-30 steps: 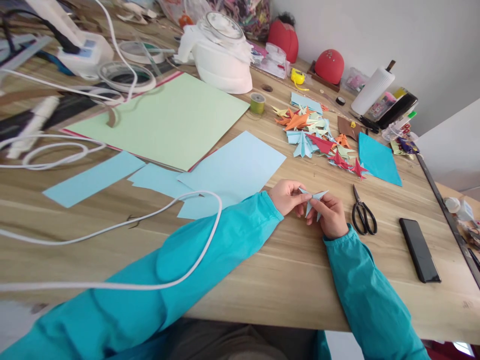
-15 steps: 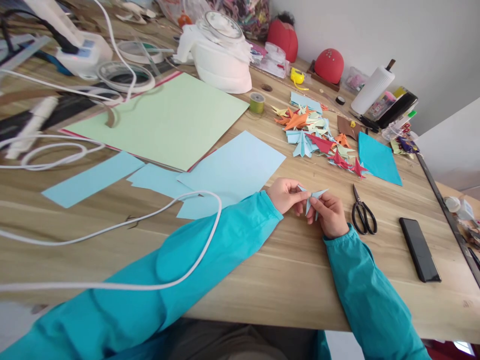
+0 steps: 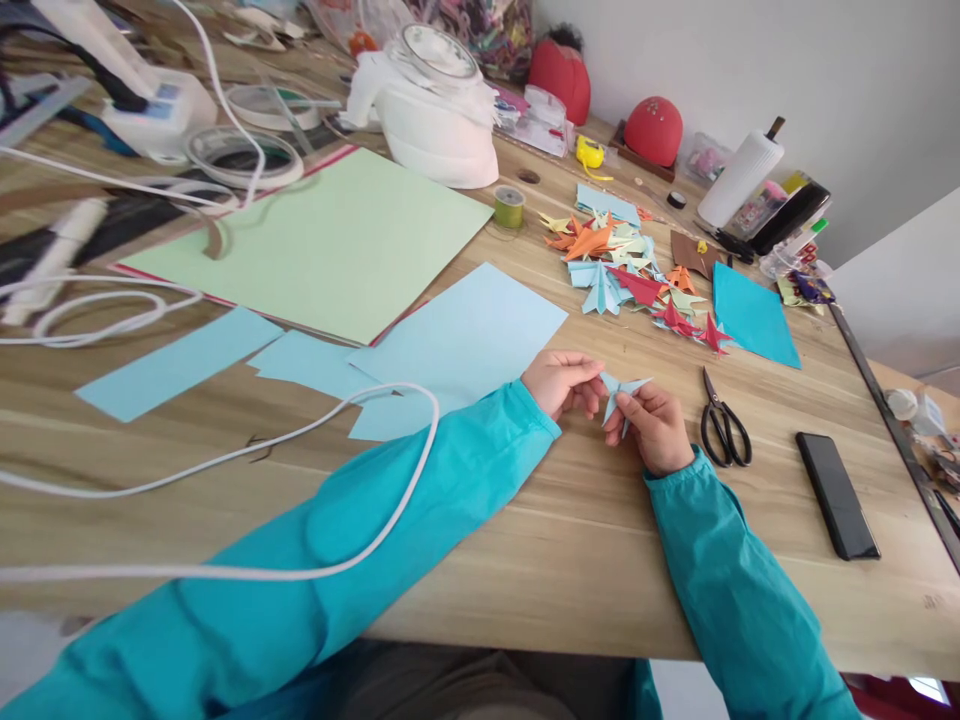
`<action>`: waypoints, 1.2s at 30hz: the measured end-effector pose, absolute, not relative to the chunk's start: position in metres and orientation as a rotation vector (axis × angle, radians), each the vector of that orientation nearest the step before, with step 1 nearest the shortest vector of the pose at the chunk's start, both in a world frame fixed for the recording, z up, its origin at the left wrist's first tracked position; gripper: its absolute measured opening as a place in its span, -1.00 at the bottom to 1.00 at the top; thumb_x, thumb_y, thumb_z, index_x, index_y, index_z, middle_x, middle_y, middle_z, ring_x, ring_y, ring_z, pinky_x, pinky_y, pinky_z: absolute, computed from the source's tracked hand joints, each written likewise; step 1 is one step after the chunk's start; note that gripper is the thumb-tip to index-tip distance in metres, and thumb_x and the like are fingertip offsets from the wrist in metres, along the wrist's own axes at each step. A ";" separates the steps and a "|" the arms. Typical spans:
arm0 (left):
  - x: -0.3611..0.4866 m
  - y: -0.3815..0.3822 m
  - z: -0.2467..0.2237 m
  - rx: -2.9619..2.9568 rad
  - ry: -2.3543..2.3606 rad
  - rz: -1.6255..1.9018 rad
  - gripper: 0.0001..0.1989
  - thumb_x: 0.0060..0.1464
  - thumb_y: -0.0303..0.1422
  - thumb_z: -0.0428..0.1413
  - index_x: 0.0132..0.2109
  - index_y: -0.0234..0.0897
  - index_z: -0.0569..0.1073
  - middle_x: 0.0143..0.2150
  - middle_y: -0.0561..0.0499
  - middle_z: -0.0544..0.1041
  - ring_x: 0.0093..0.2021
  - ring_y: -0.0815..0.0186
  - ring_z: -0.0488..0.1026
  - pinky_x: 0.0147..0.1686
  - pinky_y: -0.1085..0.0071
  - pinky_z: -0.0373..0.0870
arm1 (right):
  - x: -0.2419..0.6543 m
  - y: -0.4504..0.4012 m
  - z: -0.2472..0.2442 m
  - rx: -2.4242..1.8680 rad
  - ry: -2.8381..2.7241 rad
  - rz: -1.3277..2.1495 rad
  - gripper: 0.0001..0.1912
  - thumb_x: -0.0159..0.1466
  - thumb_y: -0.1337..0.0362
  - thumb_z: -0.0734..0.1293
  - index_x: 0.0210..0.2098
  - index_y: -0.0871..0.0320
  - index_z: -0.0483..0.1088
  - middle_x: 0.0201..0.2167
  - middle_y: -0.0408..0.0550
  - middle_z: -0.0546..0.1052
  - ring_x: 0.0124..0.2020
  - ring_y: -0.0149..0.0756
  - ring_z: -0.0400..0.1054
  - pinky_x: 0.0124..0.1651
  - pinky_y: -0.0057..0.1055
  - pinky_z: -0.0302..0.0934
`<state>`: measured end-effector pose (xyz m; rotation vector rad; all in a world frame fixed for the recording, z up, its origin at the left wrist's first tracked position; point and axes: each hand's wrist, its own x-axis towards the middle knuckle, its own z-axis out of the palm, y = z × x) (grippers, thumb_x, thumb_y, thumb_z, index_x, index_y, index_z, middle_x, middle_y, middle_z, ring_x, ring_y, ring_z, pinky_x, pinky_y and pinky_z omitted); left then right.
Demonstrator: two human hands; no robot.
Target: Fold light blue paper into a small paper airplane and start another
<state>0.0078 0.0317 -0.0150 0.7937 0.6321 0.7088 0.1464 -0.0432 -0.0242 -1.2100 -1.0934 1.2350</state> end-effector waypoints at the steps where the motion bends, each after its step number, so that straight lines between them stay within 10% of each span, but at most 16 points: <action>1: 0.008 0.032 -0.016 0.792 0.629 0.728 -0.74 -0.08 -0.30 0.21 -0.53 -0.42 0.38 -0.65 0.04 0.42 -0.75 0.44 0.31 -0.76 0.51 0.25 | 0.146 -0.043 -0.024 -1.205 -1.089 1.236 -0.74 0.13 0.13 0.36 -0.51 0.20 0.36 -0.66 -0.14 0.51 -0.73 -0.43 0.34 -0.68 -0.55 0.21; 10: 0.008 0.029 -0.016 1.033 0.589 0.712 -0.49 -0.45 -0.09 0.35 -0.42 -0.38 0.39 -0.65 0.10 0.41 -0.69 0.46 0.32 -0.71 0.55 0.24 | 0.147 -0.041 -0.024 -1.161 -1.082 1.294 -0.73 0.14 0.12 0.35 -0.53 0.20 0.36 -0.64 -0.13 0.50 -0.70 -0.44 0.33 -0.65 -0.54 0.19; 36: 0.008 0.031 -0.018 0.896 0.634 0.868 -0.61 -0.25 -0.11 0.26 -0.50 -0.37 0.37 -0.66 0.09 0.39 -0.70 0.45 0.32 -0.72 0.52 0.27 | 0.144 -0.043 -0.026 -1.174 -1.078 1.243 -0.72 0.13 0.12 0.36 -0.54 0.21 0.36 -0.65 -0.12 0.51 -0.71 -0.43 0.36 -0.66 -0.54 0.21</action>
